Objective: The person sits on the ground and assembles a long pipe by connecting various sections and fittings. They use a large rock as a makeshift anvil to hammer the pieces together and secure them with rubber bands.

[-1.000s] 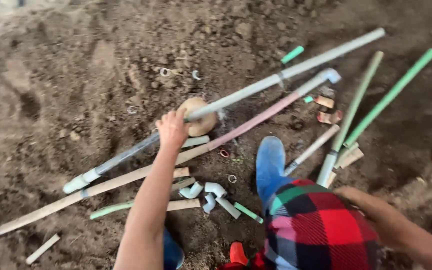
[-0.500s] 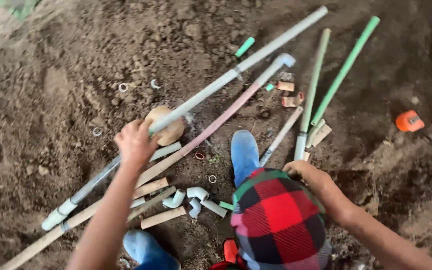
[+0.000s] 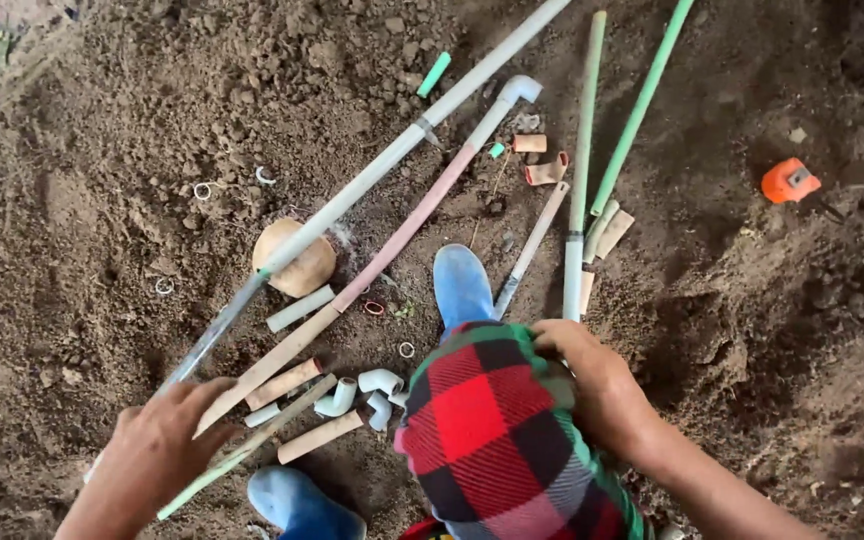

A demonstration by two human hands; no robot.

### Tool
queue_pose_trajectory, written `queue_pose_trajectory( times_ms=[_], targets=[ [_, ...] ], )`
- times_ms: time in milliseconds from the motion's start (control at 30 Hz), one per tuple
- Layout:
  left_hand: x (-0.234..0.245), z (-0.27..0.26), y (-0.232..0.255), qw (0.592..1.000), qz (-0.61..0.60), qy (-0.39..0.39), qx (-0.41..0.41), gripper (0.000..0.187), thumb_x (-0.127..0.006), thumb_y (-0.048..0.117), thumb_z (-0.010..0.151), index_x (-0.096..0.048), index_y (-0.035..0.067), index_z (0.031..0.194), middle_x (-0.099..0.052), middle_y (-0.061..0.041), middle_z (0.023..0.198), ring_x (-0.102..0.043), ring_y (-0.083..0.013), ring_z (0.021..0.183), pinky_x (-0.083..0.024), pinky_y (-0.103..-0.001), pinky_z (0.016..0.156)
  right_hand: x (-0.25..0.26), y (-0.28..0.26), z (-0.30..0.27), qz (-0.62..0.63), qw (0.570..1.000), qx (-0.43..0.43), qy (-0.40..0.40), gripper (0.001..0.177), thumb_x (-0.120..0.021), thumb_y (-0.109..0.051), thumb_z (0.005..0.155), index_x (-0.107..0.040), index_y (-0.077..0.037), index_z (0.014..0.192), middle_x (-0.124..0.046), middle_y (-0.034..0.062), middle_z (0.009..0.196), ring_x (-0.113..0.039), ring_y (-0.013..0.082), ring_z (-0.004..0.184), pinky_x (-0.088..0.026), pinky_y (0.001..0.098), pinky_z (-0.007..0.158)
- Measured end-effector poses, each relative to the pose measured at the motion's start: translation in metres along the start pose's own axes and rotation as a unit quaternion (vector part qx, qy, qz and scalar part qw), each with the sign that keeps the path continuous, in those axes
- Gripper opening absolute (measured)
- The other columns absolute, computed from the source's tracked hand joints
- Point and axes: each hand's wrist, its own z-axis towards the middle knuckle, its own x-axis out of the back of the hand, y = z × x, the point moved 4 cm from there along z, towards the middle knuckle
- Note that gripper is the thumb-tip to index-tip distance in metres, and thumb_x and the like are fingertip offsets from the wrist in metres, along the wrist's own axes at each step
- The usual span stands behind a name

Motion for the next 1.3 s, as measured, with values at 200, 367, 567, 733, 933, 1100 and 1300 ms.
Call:
queue_pose_trajectory(
  times_ms=[200,367,567,733,933,1100,1300],
  targets=[
    [0.005,-0.035,0.035,0.981,-0.068,0.132,-0.122,0.050,-0.058,0.049,0.076,-0.052,0.025,0.120,-0.066,0.003,0.100,-0.068,-0.0111,0.079,-0.060,-0.028,0.075,-0.016,0.060,0.013,0.104,0.988,-0.083,0.075,0.023,-0.054,-0.007,0.084,-0.060,-0.006,0.106,-0.052,-0.0003,0.075,-0.046,0.0091,0.063,-0.047,0.0213,0.059],
    [-0.038,-0.048,0.017,0.995,-0.072,0.012,-0.072,0.063,-0.050,0.063,0.074,-0.036,0.038,0.131,-0.056,0.006,0.119,-0.072,-0.0064,0.080,-0.066,-0.031,0.079,-0.006,0.161,0.037,-0.035,0.929,-0.354,0.104,0.012,-0.054,-0.007,0.091,-0.054,0.000,0.100,-0.059,0.0080,0.078,-0.053,0.0116,0.055,-0.047,0.0187,0.043],
    [-0.096,-0.053,-0.029,0.983,-0.167,-0.052,0.053,0.065,-0.063,0.058,0.069,-0.039,0.050,0.129,-0.057,0.015,0.126,-0.074,-0.0060,0.097,-0.064,-0.032,0.091,0.043,0.261,0.073,-0.015,0.920,-0.317,0.229,0.017,-0.042,0.008,0.086,-0.052,-0.002,0.077,-0.052,0.0073,0.069,-0.055,0.0139,0.054,-0.044,0.0197,0.040],
    [-0.128,-0.047,-0.071,0.963,-0.246,-0.019,0.106,0.066,-0.075,0.037,0.067,-0.050,0.036,0.127,-0.067,0.000,0.115,-0.071,-0.0152,0.104,-0.063,-0.035,0.092,0.067,0.306,0.066,-0.040,0.882,-0.337,0.327,0.017,-0.053,-0.002,0.087,-0.053,-0.001,0.104,-0.057,0.0110,0.097,-0.054,0.0184,0.082,-0.048,0.0297,0.074],
    [-0.125,-0.039,-0.075,0.956,-0.281,-0.036,0.073,0.064,-0.071,0.037,0.070,-0.049,0.029,0.129,-0.068,-0.006,0.112,-0.073,-0.0182,0.102,-0.067,-0.036,0.087,0.038,0.307,0.036,0.003,0.862,-0.402,0.309,0.020,-0.053,-0.001,0.089,-0.052,0.002,0.108,-0.056,0.0133,0.096,-0.052,0.0153,0.074,-0.046,0.0247,0.064],
    [-0.098,-0.042,-0.056,0.949,-0.313,0.011,0.015,0.064,-0.069,0.039,0.068,-0.051,0.020,0.127,-0.070,-0.008,0.108,-0.074,-0.0176,0.098,-0.067,-0.033,0.085,0.004,0.304,0.035,0.031,0.876,-0.358,0.322,0.019,-0.057,-0.009,0.087,-0.058,0.003,0.101,-0.062,0.0142,0.092,-0.058,0.0198,0.076,-0.051,0.0304,0.066],
    [-0.086,-0.048,-0.053,0.955,-0.282,-0.009,0.095,0.062,-0.072,0.036,0.067,-0.054,0.031,0.126,-0.071,-0.005,0.105,-0.073,-0.0151,0.099,-0.064,-0.032,0.089,-0.016,0.313,0.067,-0.025,0.913,-0.295,0.280,0.027,-0.059,-0.024,0.087,-0.053,-0.002,0.102,-0.058,0.0111,0.082,-0.055,0.0255,0.075,-0.045,0.0367,0.071]
  ],
)
